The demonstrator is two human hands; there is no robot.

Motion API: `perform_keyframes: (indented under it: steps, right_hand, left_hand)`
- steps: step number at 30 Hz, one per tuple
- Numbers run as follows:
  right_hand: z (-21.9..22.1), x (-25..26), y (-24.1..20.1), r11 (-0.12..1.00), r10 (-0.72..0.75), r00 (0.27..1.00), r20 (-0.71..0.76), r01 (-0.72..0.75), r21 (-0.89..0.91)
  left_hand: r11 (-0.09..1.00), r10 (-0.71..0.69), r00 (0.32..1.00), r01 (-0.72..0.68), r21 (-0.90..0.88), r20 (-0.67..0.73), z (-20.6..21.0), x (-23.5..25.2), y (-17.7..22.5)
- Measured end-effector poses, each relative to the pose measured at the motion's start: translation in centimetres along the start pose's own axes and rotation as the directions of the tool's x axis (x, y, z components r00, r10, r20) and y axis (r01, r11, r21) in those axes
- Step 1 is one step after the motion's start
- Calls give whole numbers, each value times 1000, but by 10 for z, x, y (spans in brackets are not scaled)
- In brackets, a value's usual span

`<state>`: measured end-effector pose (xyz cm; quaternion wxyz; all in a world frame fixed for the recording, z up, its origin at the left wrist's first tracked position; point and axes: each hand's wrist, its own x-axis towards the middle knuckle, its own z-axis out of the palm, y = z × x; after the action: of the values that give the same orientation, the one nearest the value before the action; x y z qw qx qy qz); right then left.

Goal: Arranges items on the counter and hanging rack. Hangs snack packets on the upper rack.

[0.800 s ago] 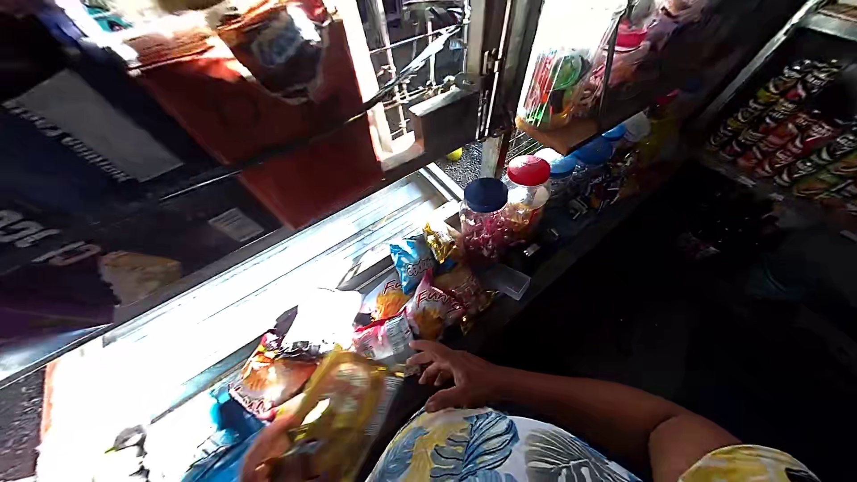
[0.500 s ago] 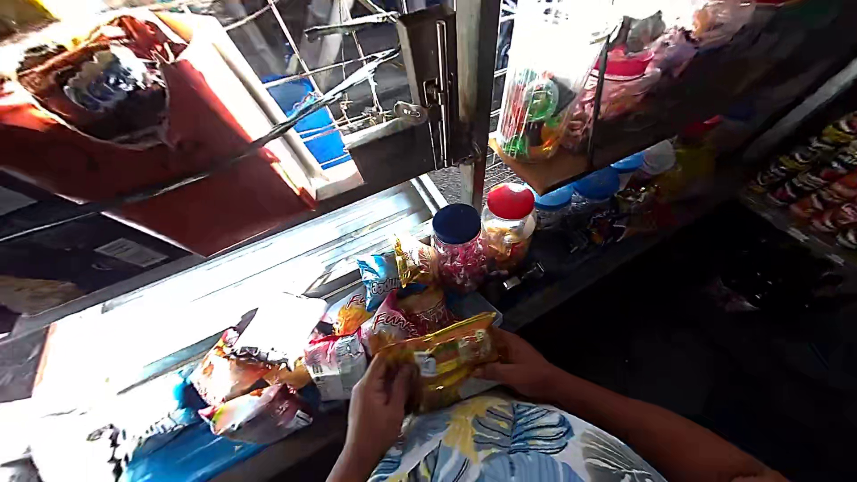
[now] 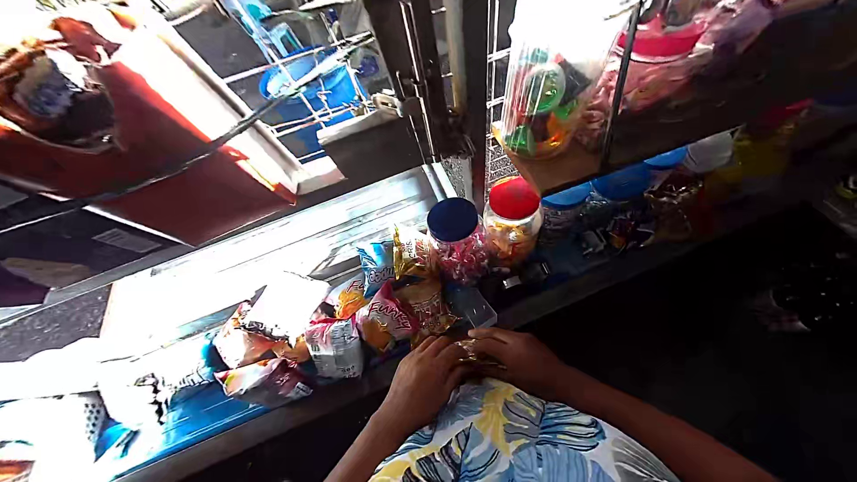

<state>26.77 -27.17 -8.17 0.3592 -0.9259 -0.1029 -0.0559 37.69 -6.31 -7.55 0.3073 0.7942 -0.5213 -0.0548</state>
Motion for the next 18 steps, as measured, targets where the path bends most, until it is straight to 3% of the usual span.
perform_keyframes:
  steps: [5,10,14,18]
  right_hand:
    - [8,-18,11,998,-22,993,-116,14,-63]
    - [5,6,5,979,150,989,15,-151,137]
    - [-27,22,59,916,307,915,-262,-358,-179]
    - [-50,16,116,839,249,909,-334,-375,-394]
  left_hand:
    - [996,-50,998,47,-78,-48,5,-21,-13]
    - [995,18,996,-9,99,-91,-12,-30,-24]
    - [992,-16,989,35,125,-150,-29,-54,-35]
    - [975,-141,965,175,140,-223,-41,-97,-45]
